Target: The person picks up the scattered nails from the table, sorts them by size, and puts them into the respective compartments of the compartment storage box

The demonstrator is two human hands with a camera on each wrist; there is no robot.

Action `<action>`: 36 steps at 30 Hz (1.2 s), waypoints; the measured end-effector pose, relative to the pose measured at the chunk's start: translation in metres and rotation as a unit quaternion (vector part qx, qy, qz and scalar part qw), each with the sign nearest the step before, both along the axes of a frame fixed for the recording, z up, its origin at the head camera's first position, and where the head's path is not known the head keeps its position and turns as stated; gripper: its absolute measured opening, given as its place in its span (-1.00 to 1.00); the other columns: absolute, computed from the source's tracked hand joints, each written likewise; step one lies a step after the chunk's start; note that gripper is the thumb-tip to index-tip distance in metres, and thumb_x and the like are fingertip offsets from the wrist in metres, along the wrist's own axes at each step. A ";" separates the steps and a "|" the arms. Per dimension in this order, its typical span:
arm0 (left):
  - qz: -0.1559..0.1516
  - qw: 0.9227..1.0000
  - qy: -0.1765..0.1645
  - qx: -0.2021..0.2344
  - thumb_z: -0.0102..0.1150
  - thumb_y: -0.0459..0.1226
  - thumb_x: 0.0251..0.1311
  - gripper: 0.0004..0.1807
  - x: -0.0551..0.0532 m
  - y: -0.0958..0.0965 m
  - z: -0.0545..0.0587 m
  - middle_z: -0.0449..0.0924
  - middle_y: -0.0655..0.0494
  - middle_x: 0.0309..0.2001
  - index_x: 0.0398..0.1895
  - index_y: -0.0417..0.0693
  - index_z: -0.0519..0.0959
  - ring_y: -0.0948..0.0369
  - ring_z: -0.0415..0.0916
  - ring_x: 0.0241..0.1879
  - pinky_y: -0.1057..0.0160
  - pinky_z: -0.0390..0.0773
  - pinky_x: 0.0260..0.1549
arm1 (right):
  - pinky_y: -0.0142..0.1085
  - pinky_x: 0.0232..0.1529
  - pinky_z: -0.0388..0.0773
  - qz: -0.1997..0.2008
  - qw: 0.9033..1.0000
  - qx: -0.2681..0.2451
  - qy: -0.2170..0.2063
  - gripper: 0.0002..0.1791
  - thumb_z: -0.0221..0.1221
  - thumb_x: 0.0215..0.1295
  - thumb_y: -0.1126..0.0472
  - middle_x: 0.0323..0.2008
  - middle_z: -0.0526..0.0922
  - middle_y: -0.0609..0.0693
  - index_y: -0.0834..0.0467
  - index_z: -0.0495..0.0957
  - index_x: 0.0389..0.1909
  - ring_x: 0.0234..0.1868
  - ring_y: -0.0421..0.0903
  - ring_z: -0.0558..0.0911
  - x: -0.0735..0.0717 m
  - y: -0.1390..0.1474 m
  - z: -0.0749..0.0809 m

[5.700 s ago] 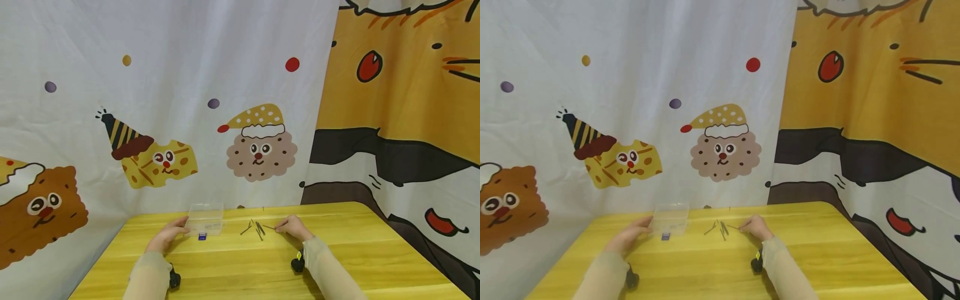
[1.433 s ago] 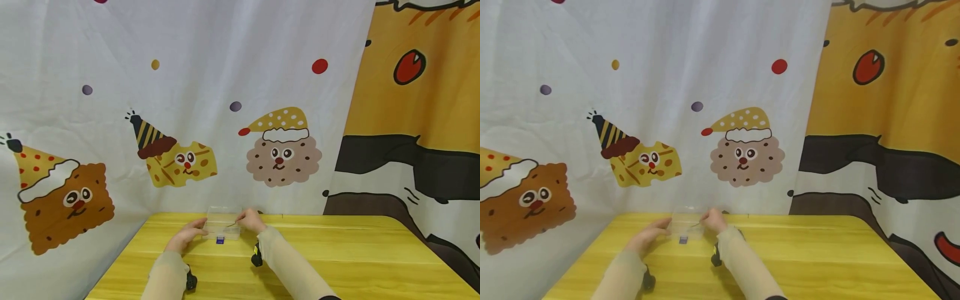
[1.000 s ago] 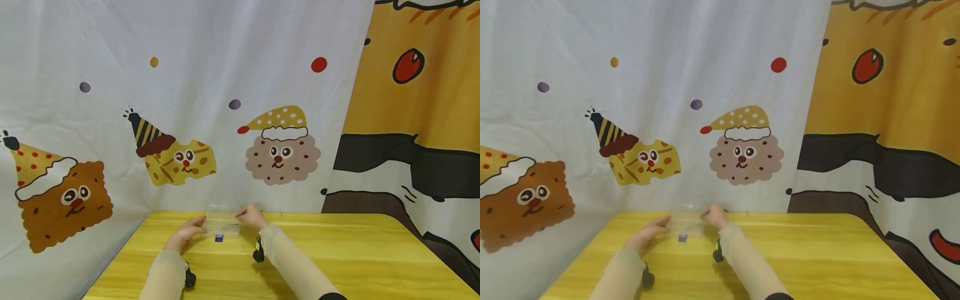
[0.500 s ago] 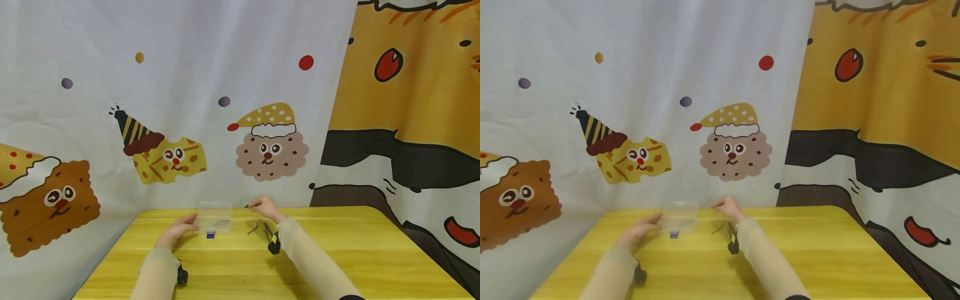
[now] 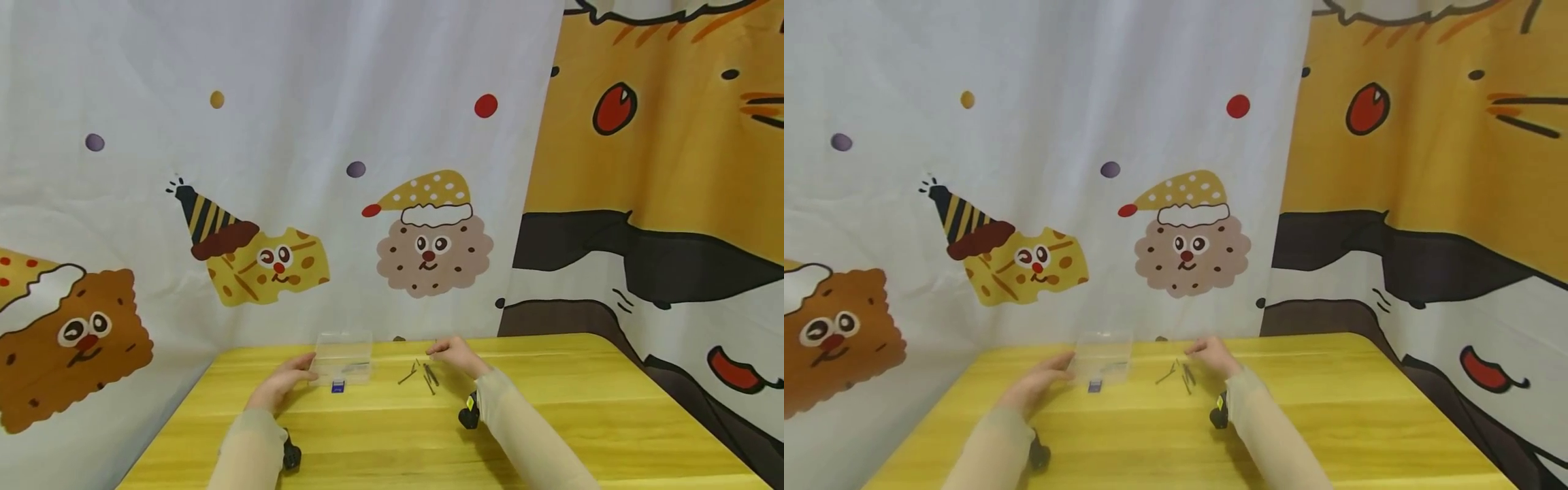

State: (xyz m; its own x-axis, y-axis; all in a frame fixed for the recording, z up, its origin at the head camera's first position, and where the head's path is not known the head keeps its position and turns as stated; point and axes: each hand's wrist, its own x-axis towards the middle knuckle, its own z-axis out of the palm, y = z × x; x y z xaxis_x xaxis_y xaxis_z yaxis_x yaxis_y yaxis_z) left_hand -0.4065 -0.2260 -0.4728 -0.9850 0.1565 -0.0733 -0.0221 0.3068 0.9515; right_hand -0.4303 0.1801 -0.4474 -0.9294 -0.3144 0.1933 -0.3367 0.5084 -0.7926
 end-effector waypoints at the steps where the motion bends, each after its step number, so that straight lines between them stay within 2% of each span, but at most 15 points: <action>1: 0.002 1.000 0.000 0.001 0.23 -0.38 0.16 -0.21 0.000 0.000 -0.001 0.07 -0.33 0.43 0.46 -0.25 0.16 -0.27 -0.05 0.41 -0.29 -0.09 0.31 | -0.04 0.01 0.54 0.002 1.000 0.000 -0.002 -0.77 0.18 0.28 0.39 -0.08 0.66 0.25 0.44 0.64 -0.11 0.03 0.19 0.57 0.001 0.003 -0.002; 5: 0.003 1.000 0.006 -0.004 0.22 -0.37 0.18 -0.22 0.000 -0.002 -0.002 0.08 -0.35 0.42 0.47 -0.25 0.15 -0.28 -0.07 0.40 -0.30 -0.10 0.31 | -0.14 -0.11 0.57 0.007 0.999 0.004 -0.032 -0.73 0.20 0.28 0.35 -0.07 0.67 0.22 0.42 0.63 -0.07 -0.11 0.06 0.61 0.006 0.011 -0.010; 7: 0.004 1.000 0.005 -0.004 0.22 -0.36 0.19 -0.22 0.000 -0.003 -0.002 0.07 -0.34 0.43 0.47 -0.23 0.15 -0.27 -0.09 0.41 -0.30 -0.12 0.31 | -0.13 -0.11 0.57 0.015 0.999 0.010 -0.039 -0.72 0.22 0.26 0.34 -0.06 0.66 0.23 0.42 0.63 -0.06 -0.11 0.05 0.61 0.008 0.015 -0.013; 13: 0.002 1.000 0.002 -0.008 0.24 -0.35 0.19 -0.21 0.000 -0.005 -0.001 0.06 -0.34 0.43 0.47 -0.22 0.15 -0.27 -0.11 0.42 -0.29 -0.11 0.31 | 0.00 0.10 0.47 0.052 0.996 0.039 -0.060 -0.62 0.33 0.13 0.33 -0.01 0.65 0.23 0.39 0.62 -0.02 0.06 0.13 0.57 0.014 0.020 -0.017; 16: -0.003 1.000 0.008 -0.018 0.22 -0.35 0.19 -0.22 0.000 -0.005 -0.002 0.06 -0.36 0.42 0.47 -0.25 0.14 -0.29 -0.09 0.41 -0.30 -0.09 0.30 | -0.11 -0.02 0.48 0.054 0.994 0.052 -0.074 -0.56 0.37 0.09 0.31 -0.08 0.65 0.14 0.36 0.61 0.02 -0.09 0.01 0.54 0.015 0.019 -0.019; 19: -0.008 1.000 0.009 -0.022 0.22 -0.34 0.20 -0.21 -0.001 -0.005 -0.002 0.05 -0.36 0.43 0.47 -0.25 0.13 -0.29 -0.09 0.41 -0.31 -0.09 0.30 | -0.23 -0.21 0.38 0.045 0.995 0.057 -0.075 -0.56 0.40 0.06 0.31 -0.16 0.62 0.04 0.33 0.63 0.01 -0.25 -0.10 0.42 0.016 0.016 -0.020; 21: -0.010 1.000 0.009 -0.021 0.22 -0.34 0.20 -0.21 -0.001 -0.004 -0.002 0.04 -0.36 0.43 0.47 -0.26 0.12 -0.29 -0.10 0.41 -0.31 -0.09 0.30 | -0.25 -0.26 0.34 0.038 0.995 0.056 -0.073 -0.58 0.40 0.06 0.31 -0.21 0.59 0.02 0.33 0.64 -0.01 -0.30 -0.11 0.38 0.017 0.015 -0.021; 28: -0.015 1.000 0.015 -0.020 0.23 -0.36 0.18 -0.20 -0.002 -0.001 -0.002 0.06 -0.36 0.42 0.47 -0.28 0.12 -0.28 -0.06 0.41 -0.28 -0.07 0.31 | -0.24 -0.26 0.41 -0.012 0.996 0.053 -0.069 -0.66 0.43 0.02 0.28 -0.27 0.58 -0.03 0.24 0.69 -0.12 -0.29 -0.10 0.44 0.017 0.013 -0.024; 36: -0.015 1.000 0.011 -0.025 0.24 -0.36 0.17 -0.19 -0.002 -0.001 -0.002 0.05 -0.35 0.43 0.47 -0.28 0.12 -0.28 -0.07 0.41 -0.29 -0.06 0.30 | -0.13 -0.14 0.52 -0.043 0.997 0.041 -0.057 -0.72 0.43 0.01 0.30 -0.26 0.65 -0.04 0.23 0.71 -0.20 -0.24 -0.10 0.55 0.021 0.014 -0.026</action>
